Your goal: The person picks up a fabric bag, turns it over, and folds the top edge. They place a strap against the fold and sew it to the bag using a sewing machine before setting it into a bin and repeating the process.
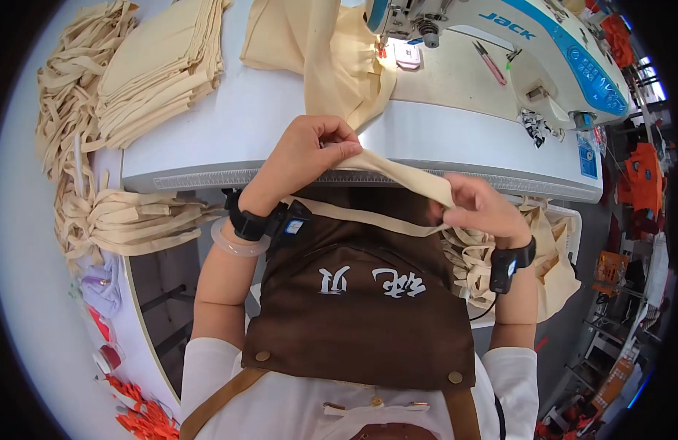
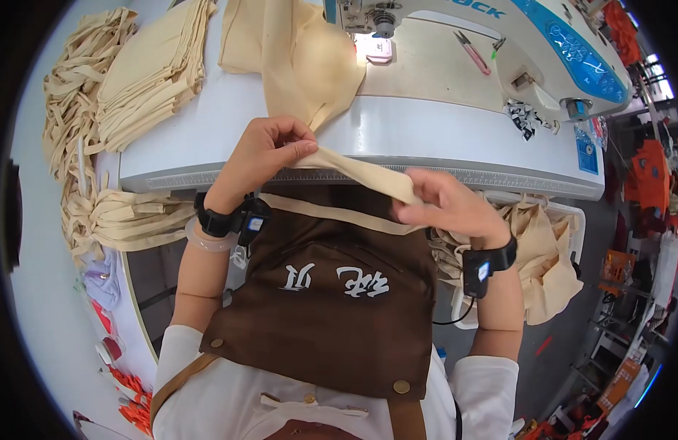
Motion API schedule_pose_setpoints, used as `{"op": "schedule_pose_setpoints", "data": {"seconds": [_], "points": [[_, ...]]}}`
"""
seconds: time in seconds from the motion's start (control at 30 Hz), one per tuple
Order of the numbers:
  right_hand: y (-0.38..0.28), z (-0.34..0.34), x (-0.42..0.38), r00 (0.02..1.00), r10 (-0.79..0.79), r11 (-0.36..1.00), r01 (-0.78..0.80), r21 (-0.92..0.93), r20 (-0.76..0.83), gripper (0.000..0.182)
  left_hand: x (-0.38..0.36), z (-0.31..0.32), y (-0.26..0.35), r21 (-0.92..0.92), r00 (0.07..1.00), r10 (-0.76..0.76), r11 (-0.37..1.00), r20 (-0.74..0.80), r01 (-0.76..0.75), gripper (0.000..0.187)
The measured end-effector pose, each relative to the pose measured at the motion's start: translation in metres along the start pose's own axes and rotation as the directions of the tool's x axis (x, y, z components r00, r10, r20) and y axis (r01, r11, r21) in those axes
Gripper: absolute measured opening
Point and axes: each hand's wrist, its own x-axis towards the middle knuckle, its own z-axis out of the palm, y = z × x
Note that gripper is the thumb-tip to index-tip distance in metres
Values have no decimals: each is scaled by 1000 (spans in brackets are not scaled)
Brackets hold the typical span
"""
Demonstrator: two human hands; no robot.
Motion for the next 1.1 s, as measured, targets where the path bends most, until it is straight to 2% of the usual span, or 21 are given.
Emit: {"op": "schedule_pose_setpoints", "data": {"seconds": [0.03, 0.13, 0.23, 0.33, 0.37, 0.4, 0.47, 0.6, 0.7, 0.8, 0.9, 0.97, 1.03, 1.1], "points": [[3, -16, -8, 986, 134, 987, -124, -99, 102, 29, 0, 0, 1, -39, 1000, -13, 999, 19, 14, 11], [-11, -35, -32, 977, 189, 963, -204, -177, -102, 24, 0, 3, 7, -155, 993, -63, 985, 99, 78, 11], [-24, -75, -62, 917, 206, 959, -259, -118, -341, 18, 5, 10, 10, -255, 973, -100, 955, 208, 153, 11], [-23, -81, -64, 810, -49, 838, -285, -466, -585, 16, 10, 22, 10, -319, 968, -45, 940, 246, 125, 11], [-17, -81, -58, 792, -207, 808, -193, -557, -575, 17, 12, 27, 8, -323, 970, -23, 941, 244, 103, 12], [-21, -69, -51, 769, -303, 725, -196, -660, -562, 15, 14, 31, 6, -327, 970, 0, 942, 242, 82, 12], [-23, -42, -30, 780, -464, 674, 5, -739, -419, 14, 16, 36, 16, -360, 968, -7, 928, 251, 99, 12], [-18, 8, 15, 765, -614, 557, 245, -794, -195, 24, 21, 48, 20, -395, 969, 1, 913, 249, 101, 11], [-6, 21, 39, 742, -654, 531, 311, -788, -148, 25, 22, 52, 21, -466, 974, -2, 878, 228, 111, 11], [0, 21, 50, 666, -729, 452, 297, -841, -157, 23, 21, 44, 24, -530, 970, -117, 820, 213, 216, 14], [-1, 20, 53, 645, -737, 487, 296, -821, -205, 21, 20, 38, 16, -498, 993, 3, 865, 120, 58, 21], [-1, 18, 54, 640, -730, 516, 284, -808, -240, 20, 18, 38, 15, -301, 969, 245, 924, -8, -236, 32], [-1, 18, 57, 637, -727, 527, 280, -802, -256, 20, 19, 39, 14, -69, 885, 455, 884, -95, -462, 36], [-2, 20, 60, 633, -733, 520, 284, -805, -250, 19, 21, 42, 12, -20, 869, 479, 875, -123, -484, 28]]}}
